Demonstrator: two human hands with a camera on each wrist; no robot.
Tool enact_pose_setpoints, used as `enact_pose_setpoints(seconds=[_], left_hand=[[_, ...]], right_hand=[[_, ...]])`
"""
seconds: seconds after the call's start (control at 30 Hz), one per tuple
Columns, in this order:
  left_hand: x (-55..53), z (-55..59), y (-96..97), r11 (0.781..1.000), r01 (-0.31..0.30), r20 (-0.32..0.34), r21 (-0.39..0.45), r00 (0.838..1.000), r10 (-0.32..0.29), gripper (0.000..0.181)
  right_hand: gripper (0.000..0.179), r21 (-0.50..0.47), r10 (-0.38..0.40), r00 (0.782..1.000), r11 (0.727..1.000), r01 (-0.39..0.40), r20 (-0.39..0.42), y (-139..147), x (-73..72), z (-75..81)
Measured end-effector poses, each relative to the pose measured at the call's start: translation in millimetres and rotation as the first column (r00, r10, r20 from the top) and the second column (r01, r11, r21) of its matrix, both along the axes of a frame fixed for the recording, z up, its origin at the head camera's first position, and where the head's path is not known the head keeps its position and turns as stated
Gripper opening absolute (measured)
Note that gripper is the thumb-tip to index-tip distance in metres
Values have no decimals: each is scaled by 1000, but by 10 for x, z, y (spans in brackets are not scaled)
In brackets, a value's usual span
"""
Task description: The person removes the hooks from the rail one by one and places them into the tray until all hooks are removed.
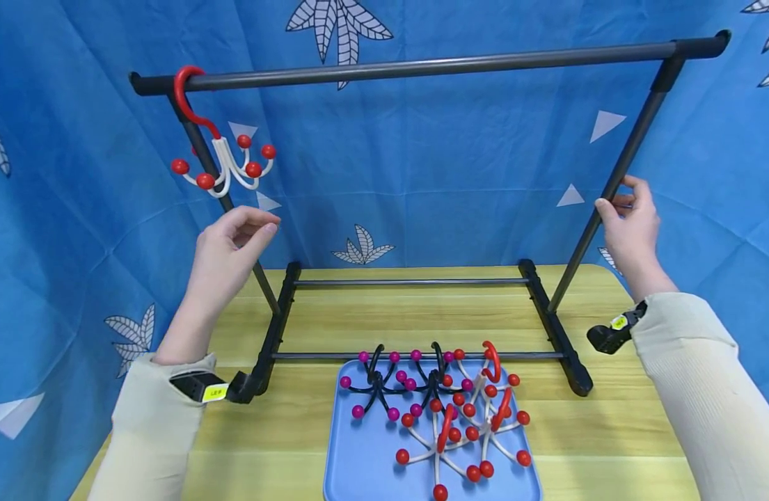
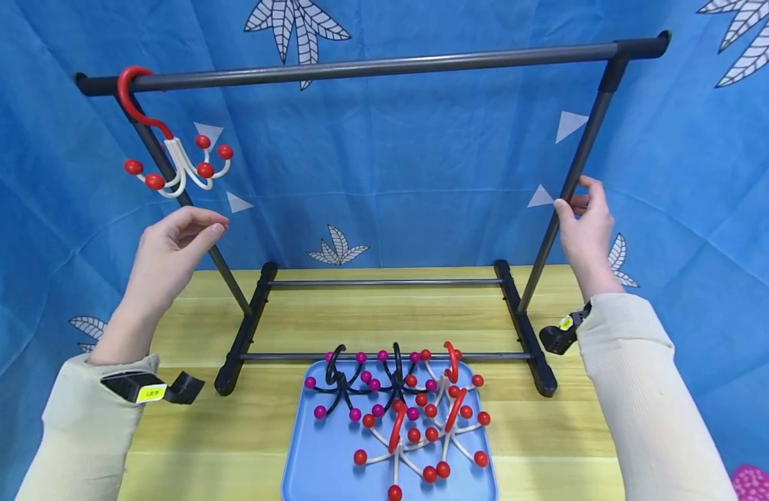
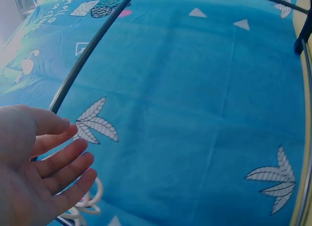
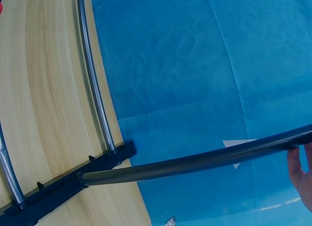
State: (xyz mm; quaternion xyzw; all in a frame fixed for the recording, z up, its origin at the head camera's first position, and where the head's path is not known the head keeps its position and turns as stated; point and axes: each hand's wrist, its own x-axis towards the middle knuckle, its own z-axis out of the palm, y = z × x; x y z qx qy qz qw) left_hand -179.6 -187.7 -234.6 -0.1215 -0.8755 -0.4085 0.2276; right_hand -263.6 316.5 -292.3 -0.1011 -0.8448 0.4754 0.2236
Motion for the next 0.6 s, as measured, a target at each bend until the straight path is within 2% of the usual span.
enact_pose_setpoints(seconds=[0.17,0.27,0.37,0.5,0.6], left_hand=[[-78,205,-52,987,-112,-74,111,990,121,27],[-141,335,-82,970,-146,-131,196,976,173,26],[-194,470,-95,954,-177,-181,242,958,224,26],[-262,633,-115,932,-245,-201,268,932,302,26],[-338,723,-147,912,-293,-193,288,915,354,27]], right_hand=[[50,9,8,1000,1000,-8,10,9,-12,-11],[50,17,7,1000,1000,-7,9,19,-13,-11],[50,24,5,1000,1000,-6,8,8,-9,-7],[50,22,7,1000,1000,-7,3,-10,-14,-5],[50,18,6,1000,1000,-7,5,-3,-11,-9]])
